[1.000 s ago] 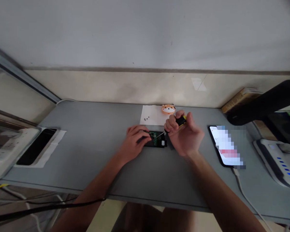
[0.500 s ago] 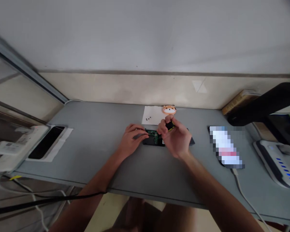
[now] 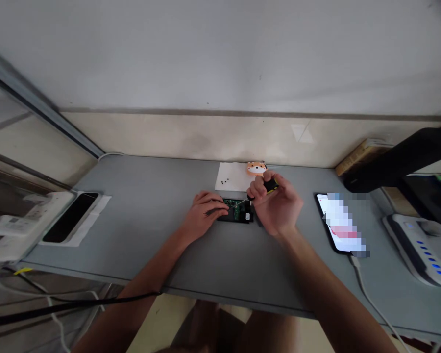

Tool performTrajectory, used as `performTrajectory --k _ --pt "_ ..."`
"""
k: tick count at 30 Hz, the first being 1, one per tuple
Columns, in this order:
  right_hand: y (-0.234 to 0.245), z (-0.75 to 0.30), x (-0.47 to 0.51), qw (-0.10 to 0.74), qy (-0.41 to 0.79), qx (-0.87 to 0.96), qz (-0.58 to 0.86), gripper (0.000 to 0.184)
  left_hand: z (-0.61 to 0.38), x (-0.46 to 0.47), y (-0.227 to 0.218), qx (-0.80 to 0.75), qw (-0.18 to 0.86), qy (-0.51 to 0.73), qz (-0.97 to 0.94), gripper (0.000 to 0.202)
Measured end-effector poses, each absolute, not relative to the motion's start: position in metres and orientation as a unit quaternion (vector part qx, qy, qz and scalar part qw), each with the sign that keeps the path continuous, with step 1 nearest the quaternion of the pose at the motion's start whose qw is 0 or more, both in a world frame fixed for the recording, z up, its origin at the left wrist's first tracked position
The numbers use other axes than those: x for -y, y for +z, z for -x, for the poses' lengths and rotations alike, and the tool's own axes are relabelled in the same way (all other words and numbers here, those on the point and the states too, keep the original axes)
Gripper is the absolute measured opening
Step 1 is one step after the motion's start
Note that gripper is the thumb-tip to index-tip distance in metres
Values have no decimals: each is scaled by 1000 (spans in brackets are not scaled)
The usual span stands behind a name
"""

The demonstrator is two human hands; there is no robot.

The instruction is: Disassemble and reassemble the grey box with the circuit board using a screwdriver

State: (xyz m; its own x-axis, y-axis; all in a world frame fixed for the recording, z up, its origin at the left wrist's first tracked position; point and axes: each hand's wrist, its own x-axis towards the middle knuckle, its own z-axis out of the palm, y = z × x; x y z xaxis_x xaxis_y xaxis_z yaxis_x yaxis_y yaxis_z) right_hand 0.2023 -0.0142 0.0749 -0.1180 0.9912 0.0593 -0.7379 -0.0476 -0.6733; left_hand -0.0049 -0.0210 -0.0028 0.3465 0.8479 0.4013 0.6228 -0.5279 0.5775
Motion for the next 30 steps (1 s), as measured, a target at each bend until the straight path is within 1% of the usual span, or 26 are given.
performTrajectory --k 7,11,17,21,26,30 --pt "78 -200 19 626 697 280 210 21 5 21 -4 -442 152 352 -811 19" --pt "80 -200 20 622 698 284 212 22 3 22 -3 -436 157 356 -811 21" --pt "82 -209 13 646 692 250 203 21 4 25 1 -432 139 352 -818 22" --pt "78 -222 2 672 671 225 218 22 2 8 13 -427 108 321 -839 22" --pt "67 -243 -14 703 651 183 221 20 -22 -47 32 -407 73 241 -878 19" --pt "62 -256 -20 722 635 163 222 19 -45 -83 32 -389 64 198 -897 17"
